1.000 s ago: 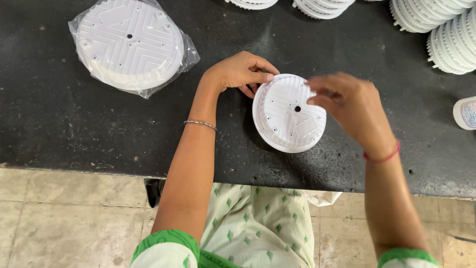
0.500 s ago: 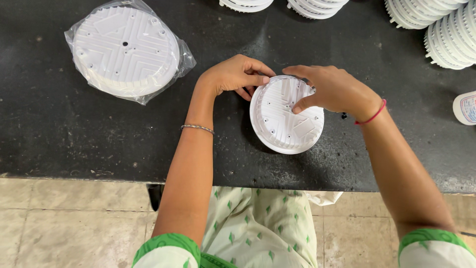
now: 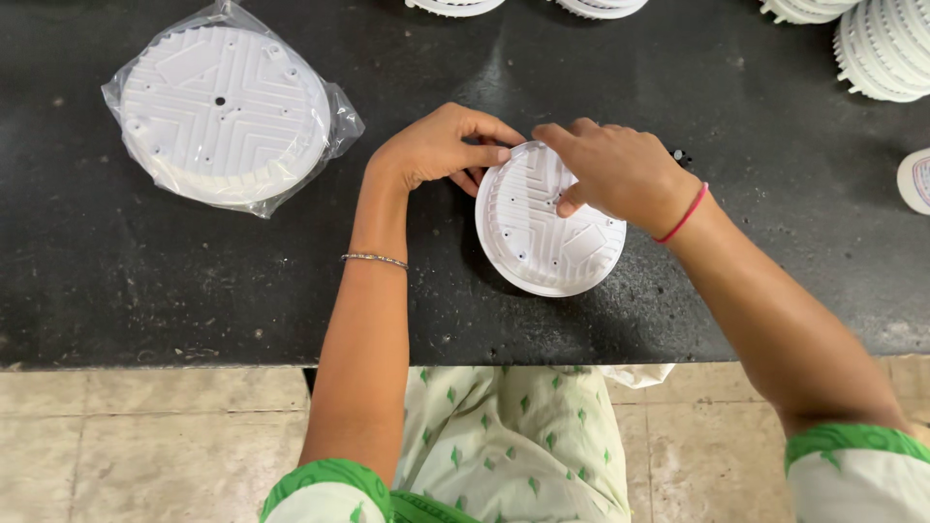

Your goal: The person inserts small black fasteners into the underside of a round white plastic light fixture base, pressing each into its hole by hand. After finishing the base, they wrap it in a clear plastic bag and place it with a stack of completed bases.

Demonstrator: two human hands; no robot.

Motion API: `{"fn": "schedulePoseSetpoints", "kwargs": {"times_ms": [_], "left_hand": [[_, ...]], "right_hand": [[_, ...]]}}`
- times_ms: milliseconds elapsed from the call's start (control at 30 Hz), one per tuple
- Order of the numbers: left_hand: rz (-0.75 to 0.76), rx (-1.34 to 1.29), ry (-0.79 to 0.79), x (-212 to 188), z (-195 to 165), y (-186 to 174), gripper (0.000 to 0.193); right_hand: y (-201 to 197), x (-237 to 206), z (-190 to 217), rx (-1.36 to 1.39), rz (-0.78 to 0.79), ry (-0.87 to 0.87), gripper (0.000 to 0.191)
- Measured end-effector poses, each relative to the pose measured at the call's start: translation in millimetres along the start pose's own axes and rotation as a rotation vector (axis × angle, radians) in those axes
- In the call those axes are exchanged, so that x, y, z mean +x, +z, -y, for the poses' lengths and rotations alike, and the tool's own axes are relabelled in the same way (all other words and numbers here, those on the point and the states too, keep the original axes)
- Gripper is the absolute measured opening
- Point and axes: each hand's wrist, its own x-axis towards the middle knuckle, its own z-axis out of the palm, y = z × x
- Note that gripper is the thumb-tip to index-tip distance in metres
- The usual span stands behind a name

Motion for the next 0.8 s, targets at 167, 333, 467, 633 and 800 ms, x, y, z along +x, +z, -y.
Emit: {"fn": "schedulePoseSetpoints", "kwargs": {"times_ms": [167,333,467,633,800], "left_hand": [[0.000,-0.038,-0.017,-3,0,1,0.034],[0.014,-0.027,-0.013,-6,-1,5,0.034],[0.017,-0.016,0.004,-7,3,4,0.034],[0.040,0.014,0.003,-5,0,4,0.036],[0.018,-0.015,-0.097,-8,-11,10,0.036]], "right_hand": [[2,-10,4,0.029,-0.071,0.008,0.085],[11,-41,1,0.128,-0.529,-0.131,0.092],[43,-82,-23,0.442,-0.864,-0.032,0.067],[93,-137,-94,0.673,-1.030,0.331,0.029],[145,-151,-131,0.777,-1.058,0.508,0.018]]}}
